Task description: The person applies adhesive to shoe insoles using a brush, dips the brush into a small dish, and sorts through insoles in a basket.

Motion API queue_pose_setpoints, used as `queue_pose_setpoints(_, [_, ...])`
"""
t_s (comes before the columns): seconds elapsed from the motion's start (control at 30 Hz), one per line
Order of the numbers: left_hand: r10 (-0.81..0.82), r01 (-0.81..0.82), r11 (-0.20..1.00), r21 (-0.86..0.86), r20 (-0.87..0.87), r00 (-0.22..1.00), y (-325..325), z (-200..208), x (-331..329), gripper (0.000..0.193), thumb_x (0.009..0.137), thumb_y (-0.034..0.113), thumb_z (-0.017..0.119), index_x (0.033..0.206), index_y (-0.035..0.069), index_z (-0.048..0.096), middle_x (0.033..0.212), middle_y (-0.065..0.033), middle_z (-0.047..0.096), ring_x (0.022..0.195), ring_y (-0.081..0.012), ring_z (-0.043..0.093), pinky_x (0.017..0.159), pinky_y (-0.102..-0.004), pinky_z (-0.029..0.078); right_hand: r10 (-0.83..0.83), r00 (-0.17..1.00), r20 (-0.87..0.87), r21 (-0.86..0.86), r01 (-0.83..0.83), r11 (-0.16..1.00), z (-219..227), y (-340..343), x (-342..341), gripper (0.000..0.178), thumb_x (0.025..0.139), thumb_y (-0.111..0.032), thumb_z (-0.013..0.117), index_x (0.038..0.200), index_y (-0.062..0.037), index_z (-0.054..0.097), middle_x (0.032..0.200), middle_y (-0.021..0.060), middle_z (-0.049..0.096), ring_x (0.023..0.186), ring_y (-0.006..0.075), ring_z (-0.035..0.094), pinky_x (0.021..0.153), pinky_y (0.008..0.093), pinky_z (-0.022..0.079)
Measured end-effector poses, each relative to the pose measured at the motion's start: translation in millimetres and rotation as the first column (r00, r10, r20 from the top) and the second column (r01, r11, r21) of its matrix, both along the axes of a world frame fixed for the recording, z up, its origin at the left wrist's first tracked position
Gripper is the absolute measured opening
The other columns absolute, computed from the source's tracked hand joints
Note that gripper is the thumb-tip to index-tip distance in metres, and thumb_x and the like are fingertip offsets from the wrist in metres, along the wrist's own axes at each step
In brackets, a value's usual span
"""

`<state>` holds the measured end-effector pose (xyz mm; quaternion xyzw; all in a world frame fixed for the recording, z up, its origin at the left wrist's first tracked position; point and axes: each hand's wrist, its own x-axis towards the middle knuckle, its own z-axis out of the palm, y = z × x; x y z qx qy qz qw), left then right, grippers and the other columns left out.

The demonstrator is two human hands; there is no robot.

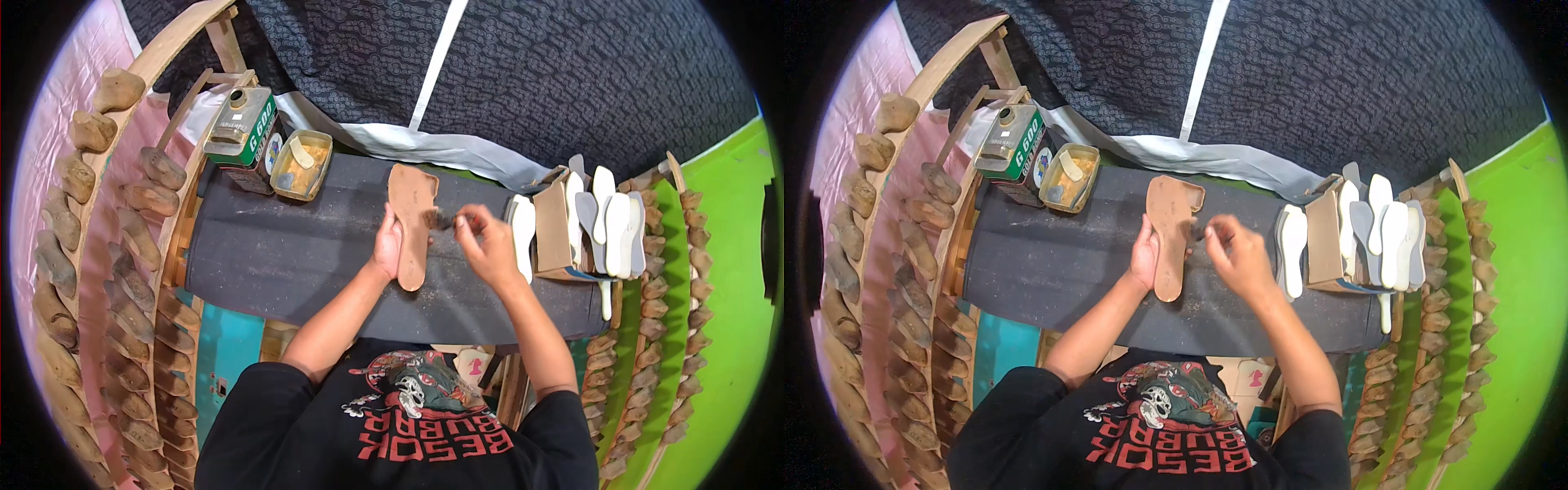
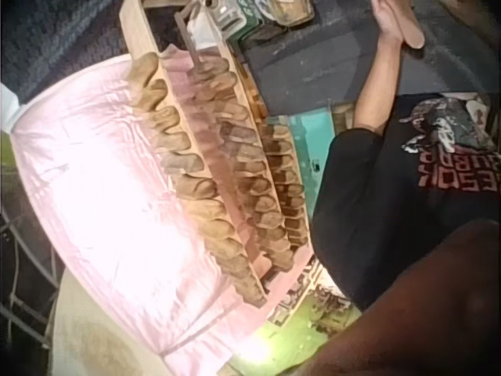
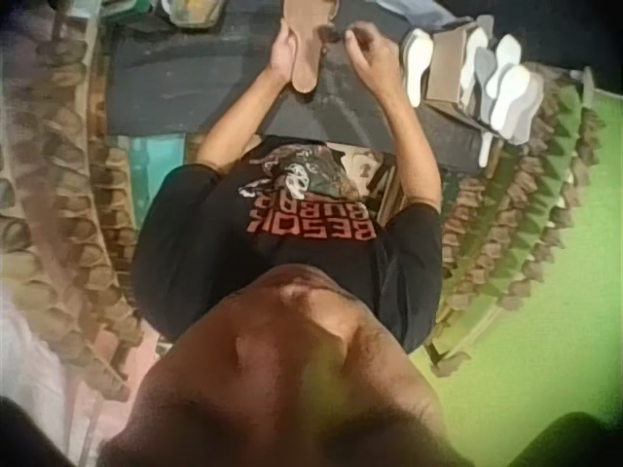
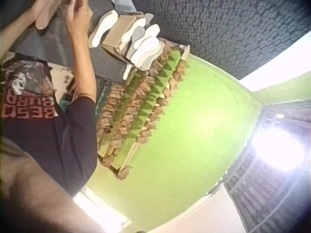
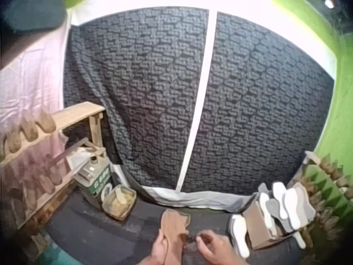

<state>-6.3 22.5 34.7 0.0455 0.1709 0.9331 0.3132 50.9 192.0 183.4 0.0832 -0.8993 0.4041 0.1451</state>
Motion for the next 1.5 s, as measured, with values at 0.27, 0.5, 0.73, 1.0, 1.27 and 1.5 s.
queue_pose_setpoints(0.27, [0.158, -0.158, 0.987, -0.009, 0.083, 0.984, -34.4, -27.7, 21.5, 0.081, 0.104, 0.072, 0.022, 0.152, 0.011, 0.047, 0.147, -0.0085, 0.057, 0.108, -0.0213, 0.064, 0.089, -0.039, 0.056, -0.058, 0.972, 0.228, -0.427, 0.153, 0.891, -54.8, 18.4, -40.6, 0.023, 0.106, -0.019, 0.06, 0.109, 0.0029, 0.064, 0.088, 0.0117, 0.071, 0.073, 0.016, 0.07, 0.066, 0.0286, 0.056])
queue_pose_setpoints(0.5, [0.256, -0.248, 0.962, -0.113, 0.061, 0.965, -52.2, -16.6, 46.3, 0.084, 0.102, 0.075, 0.024, 0.151, 0.012, 0.05, 0.145, -0.0065, 0.059, 0.105, -0.0189, 0.064, 0.088, -0.0365, 0.056, -0.088, 0.957, 0.275, -0.711, 0.264, 0.651, -135.9, 54.6, -107.3, 0.031, 0.107, -0.025, 0.06, 0.112, 0.0055, 0.058, 0.092, 0.0195, 0.072, 0.073, 0.0231, 0.074, 0.061, 0.0296, 0.06])
queue_pose_setpoints(0.73, [0.406, -0.4, 0.895, -0.195, -0.013, 0.914, -61.2, 8.4, 67.6, 0.081, 0.104, 0.072, 0.022, 0.154, 0.012, 0.045, 0.147, -0.01, 0.057, 0.107, -0.0201, 0.063, 0.088, -0.0364, 0.056, 0.034, 0.915, 0.403, -0.753, 0.31, 0.581, -173.1, 49.9, -126.9, 0.036, 0.105, -0.03, 0.063, 0.115, 0.004, 0.056, 0.096, 0.0181, 0.073, 0.067, 0.0206, 0.072, 0.057, 0.029, 0.059])
queue_pose_setpoints(1.0, [0.436, -0.418, 0.869, -0.266, 0.009, 0.9, -41.0, 13.7, 93.3, 0.08, 0.105, 0.071, 0.02, 0.155, 0.014, 0.044, 0.144, -0.0106, 0.058, 0.107, -0.0206, 0.063, 0.088, -0.0394, 0.056, 0.172, 0.802, 0.572, -0.743, 0.419, 0.522, -176.1, 62.7, -88.8, 0.045, 0.1, -0.03, 0.069, 0.13, -0.0038, 0.049, 0.098, 0.0093, 0.064, 0.06, 0.0154, 0.062, 0.052, 0.0282, 0.053])
queue_pose_setpoints(1.27, [0.057, -0.037, 0.971, -0.234, 0.081, 0.995, -21.8, -1.8, 133.0, 0.082, 0.104, 0.071, 0.02, 0.158, 0.013, 0.037, 0.139, -0.022, 0.059, 0.096, -0.0279, 0.069, 0.073, -0.0423, 0.061, 0.718, 0.503, 0.482, -0.869, 0.167, 0.466, -137.4, 42.4, -44.3, 0.053, 0.109, -0.05, 0.044, 0.131, -0.0033, 0.058, 0.105, 0.0085, 0.069, 0.082, 0.0161, 0.068, 0.07, 0.0322, 0.056])
queue_pose_setpoints(1.5, [-0.096, 0.157, 0.924, -0.349, 0.184, 0.978, -22.4, -8.1, 181.5, 0.077, 0.106, 0.067, 0.024, 0.152, 0.008, 0.042, 0.138, -0.0237, 0.06, 0.1, -0.0302, 0.071, 0.076, -0.043, 0.064, 0.949, 0.092, 0.301, -0.953, -0.017, 0.304, -140.0, 5.2, -23.4, 0.083, 0.103, -0.075, 0.028, 0.136, -0.004, 0.057, 0.117, 0.0127, 0.071, 0.113, 0.0227, 0.068, 0.1, 0.0388, 0.053])
